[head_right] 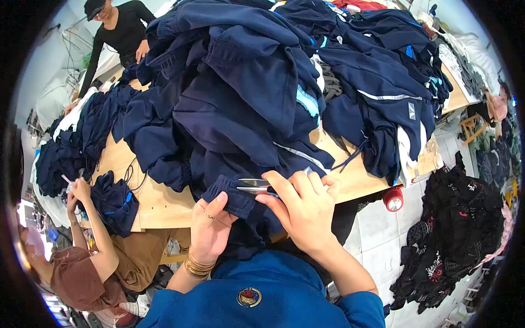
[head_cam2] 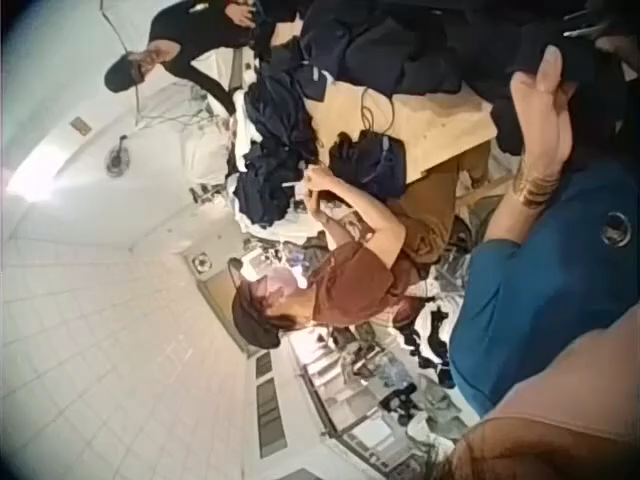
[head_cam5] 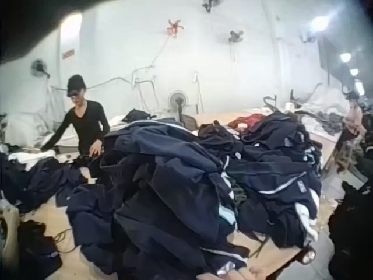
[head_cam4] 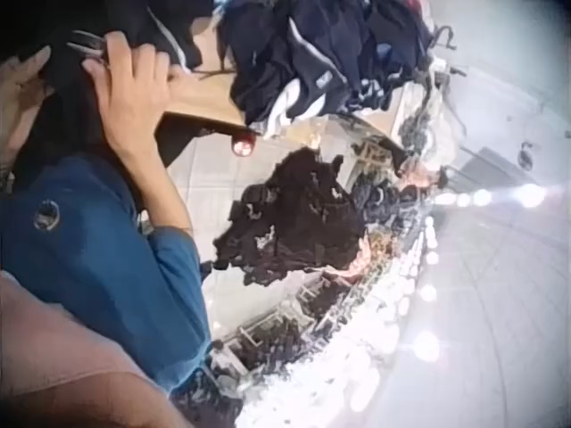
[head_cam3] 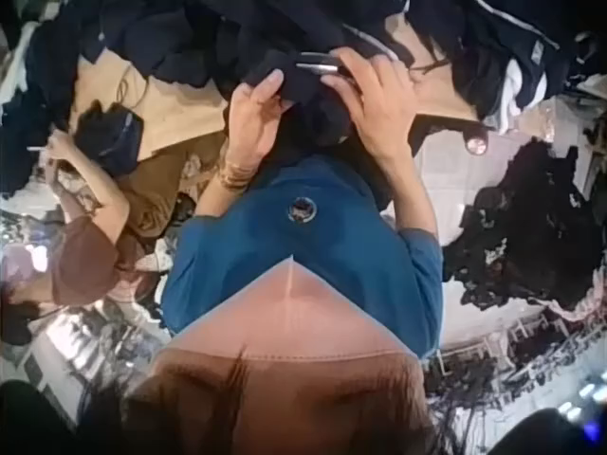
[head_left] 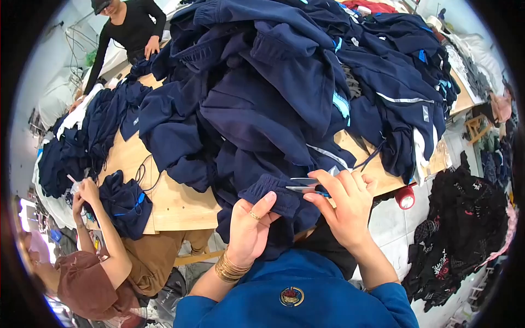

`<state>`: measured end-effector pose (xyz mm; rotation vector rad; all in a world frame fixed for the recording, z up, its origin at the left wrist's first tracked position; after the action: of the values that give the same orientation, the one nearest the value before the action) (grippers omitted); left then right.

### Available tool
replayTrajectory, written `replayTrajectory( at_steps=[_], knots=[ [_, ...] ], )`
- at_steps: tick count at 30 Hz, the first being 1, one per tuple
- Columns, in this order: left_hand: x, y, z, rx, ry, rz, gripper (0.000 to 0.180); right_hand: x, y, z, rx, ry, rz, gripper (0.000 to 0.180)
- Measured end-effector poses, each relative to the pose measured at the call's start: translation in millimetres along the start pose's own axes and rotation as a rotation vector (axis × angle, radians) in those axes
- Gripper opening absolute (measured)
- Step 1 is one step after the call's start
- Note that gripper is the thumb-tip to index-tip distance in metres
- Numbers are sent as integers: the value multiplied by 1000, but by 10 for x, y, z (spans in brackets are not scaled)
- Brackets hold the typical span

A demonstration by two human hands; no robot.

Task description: Trim excess threads from finished garments using small snips.

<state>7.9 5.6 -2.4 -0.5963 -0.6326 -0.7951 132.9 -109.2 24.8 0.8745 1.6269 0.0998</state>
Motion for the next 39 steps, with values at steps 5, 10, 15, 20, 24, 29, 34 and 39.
replayTrajectory(
  at_steps=[5,10,15,20,24,29,34,39],
  knots=[
    [17,-6,-6,35,8,0,25,-1,8,10,-10,-28,28,29],
    [-6,8,-32,43,56,-24,26,14,17,46,-48,-53,56,30],
    [-17,15,-29,35,62,-22,25,16,26,76,-48,4,30,28],
    [16,6,-19,38,57,-20,25,-3,21,60,-44,-35,44,28],
    [20,8,-16,36,51,-34,24,-17,22,51,-39,-46,49,28],
    [19,9,-19,39,74,-43,24,-41,19,45,-27,-68,41,27],
    [16,11,-21,40,75,-48,24,-55,29,41,-26,-64,47,26],
    [24,14,-16,30,77,-37,24,-47,53,85,-44,3,27,25]
  ],
)
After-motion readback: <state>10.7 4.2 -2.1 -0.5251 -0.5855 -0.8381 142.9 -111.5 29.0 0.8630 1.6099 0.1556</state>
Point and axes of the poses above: each hand's wrist, its own y-axis towards the middle knuckle, its own x-axis out of the palm, z = x × y, the point moved 1 cm from there along y, towards the middle knuckle, and after that the axes turned 6 degrees about -y, right-handed, at the moved point
